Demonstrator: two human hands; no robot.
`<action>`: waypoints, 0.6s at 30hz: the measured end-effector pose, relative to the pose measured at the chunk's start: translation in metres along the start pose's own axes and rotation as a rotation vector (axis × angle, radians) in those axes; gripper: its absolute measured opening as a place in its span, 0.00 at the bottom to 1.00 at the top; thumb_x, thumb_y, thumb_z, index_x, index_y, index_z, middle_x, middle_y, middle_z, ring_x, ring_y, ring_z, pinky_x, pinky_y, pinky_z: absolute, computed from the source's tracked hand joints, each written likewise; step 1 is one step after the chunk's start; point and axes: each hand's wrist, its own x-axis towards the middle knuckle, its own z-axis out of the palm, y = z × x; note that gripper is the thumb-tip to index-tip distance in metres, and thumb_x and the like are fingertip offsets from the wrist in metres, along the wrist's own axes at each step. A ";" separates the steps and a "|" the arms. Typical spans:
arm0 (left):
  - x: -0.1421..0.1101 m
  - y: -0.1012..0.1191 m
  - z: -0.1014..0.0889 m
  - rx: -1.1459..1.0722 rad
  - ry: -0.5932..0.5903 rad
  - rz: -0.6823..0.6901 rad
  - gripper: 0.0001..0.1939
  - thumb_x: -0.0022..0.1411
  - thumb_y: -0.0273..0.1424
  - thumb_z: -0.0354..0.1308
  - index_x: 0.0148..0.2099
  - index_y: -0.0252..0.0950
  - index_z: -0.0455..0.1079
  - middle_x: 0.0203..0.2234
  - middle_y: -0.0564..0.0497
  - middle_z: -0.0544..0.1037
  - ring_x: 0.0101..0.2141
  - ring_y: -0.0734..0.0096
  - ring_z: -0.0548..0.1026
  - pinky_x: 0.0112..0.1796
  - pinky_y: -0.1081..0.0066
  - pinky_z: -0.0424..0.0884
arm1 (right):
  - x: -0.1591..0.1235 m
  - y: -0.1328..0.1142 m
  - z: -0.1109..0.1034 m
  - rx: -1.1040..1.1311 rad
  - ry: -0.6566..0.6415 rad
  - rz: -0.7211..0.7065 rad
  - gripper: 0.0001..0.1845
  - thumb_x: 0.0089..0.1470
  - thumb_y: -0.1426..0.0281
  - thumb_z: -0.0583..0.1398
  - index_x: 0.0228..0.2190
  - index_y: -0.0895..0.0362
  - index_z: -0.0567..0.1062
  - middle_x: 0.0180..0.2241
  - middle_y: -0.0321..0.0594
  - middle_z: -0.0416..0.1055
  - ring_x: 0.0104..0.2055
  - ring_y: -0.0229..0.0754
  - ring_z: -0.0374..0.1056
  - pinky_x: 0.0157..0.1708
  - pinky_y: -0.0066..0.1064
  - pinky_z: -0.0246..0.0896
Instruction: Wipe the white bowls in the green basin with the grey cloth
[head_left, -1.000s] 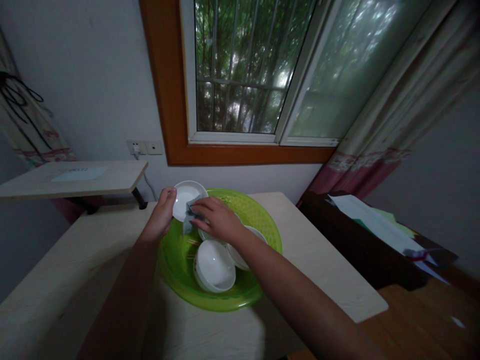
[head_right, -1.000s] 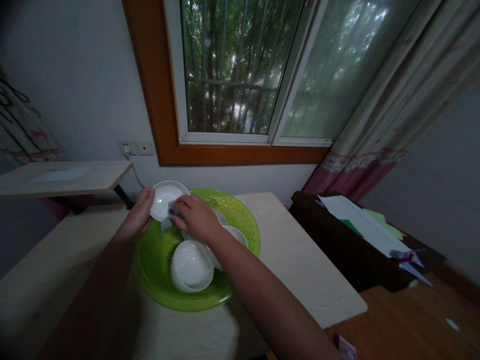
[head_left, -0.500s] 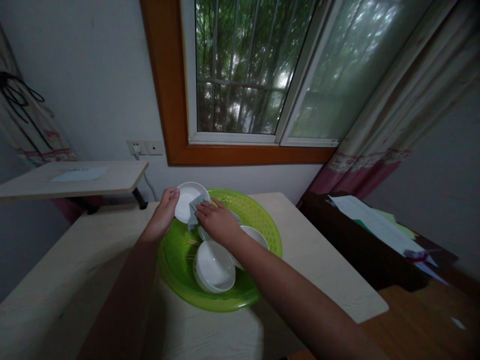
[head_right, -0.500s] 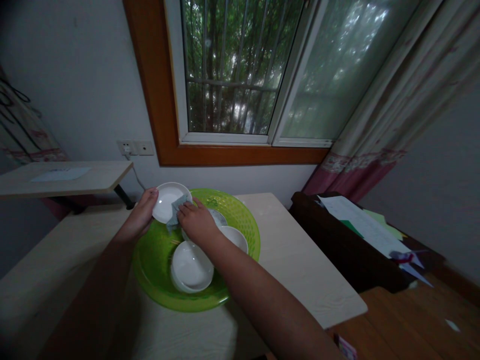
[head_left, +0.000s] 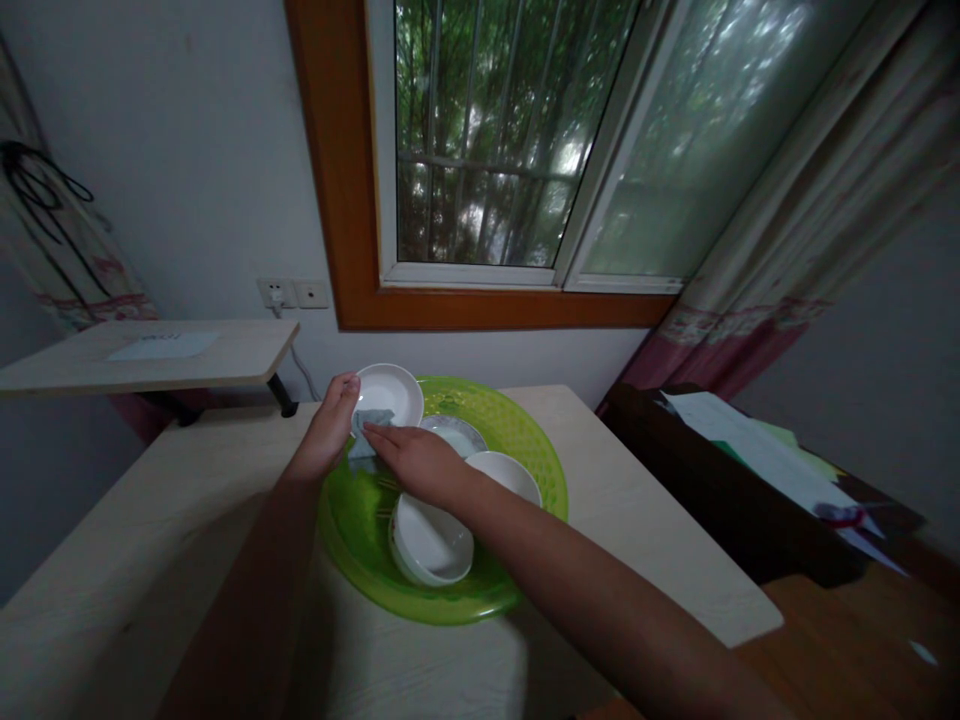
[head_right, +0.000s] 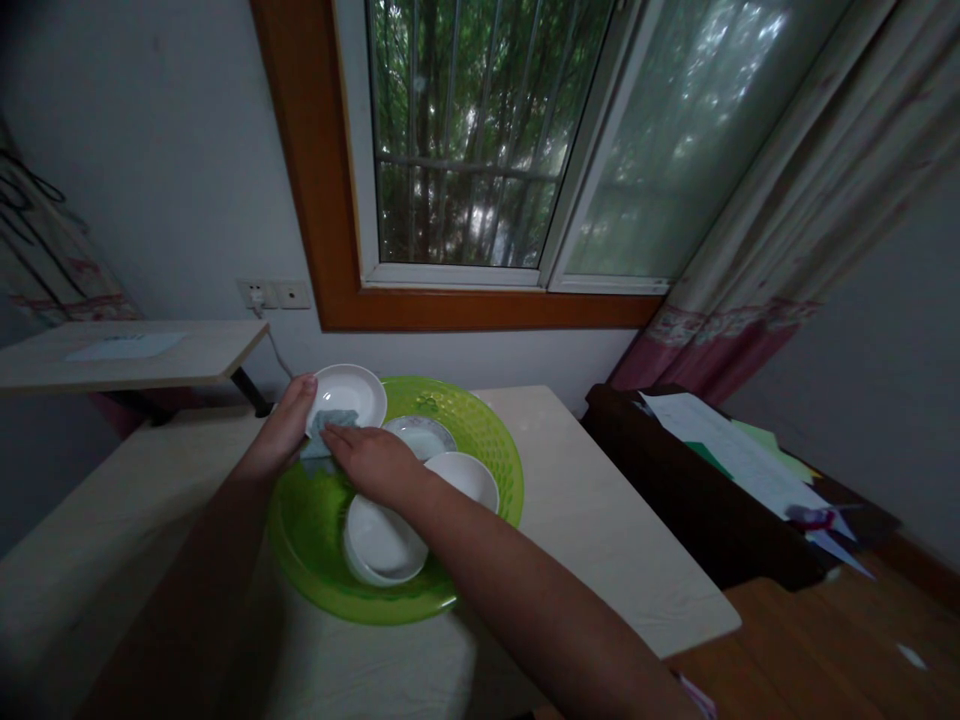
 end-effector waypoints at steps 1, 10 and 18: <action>0.000 -0.001 0.000 0.005 -0.003 -0.007 0.22 0.61 0.51 0.62 0.47 0.40 0.69 0.37 0.49 0.75 0.42 0.61 0.74 0.36 0.69 0.72 | 0.000 0.000 -0.002 -0.018 -0.009 0.000 0.24 0.71 0.72 0.51 0.65 0.59 0.64 0.65 0.48 0.66 0.60 0.47 0.71 0.58 0.36 0.66; -0.002 0.000 0.001 -0.029 -0.009 -0.021 0.23 0.60 0.50 0.64 0.48 0.39 0.70 0.36 0.49 0.75 0.40 0.61 0.74 0.38 0.67 0.72 | -0.001 0.007 -0.007 -0.237 0.027 0.102 0.18 0.68 0.75 0.53 0.55 0.66 0.75 0.59 0.58 0.72 0.59 0.53 0.70 0.66 0.48 0.57; -0.001 0.000 0.001 -0.008 -0.015 0.000 0.24 0.60 0.50 0.64 0.48 0.37 0.71 0.39 0.47 0.76 0.44 0.58 0.74 0.41 0.66 0.73 | -0.002 0.003 0.002 -0.195 0.035 0.059 0.19 0.66 0.73 0.55 0.53 0.69 0.75 0.57 0.60 0.73 0.57 0.53 0.72 0.65 0.47 0.59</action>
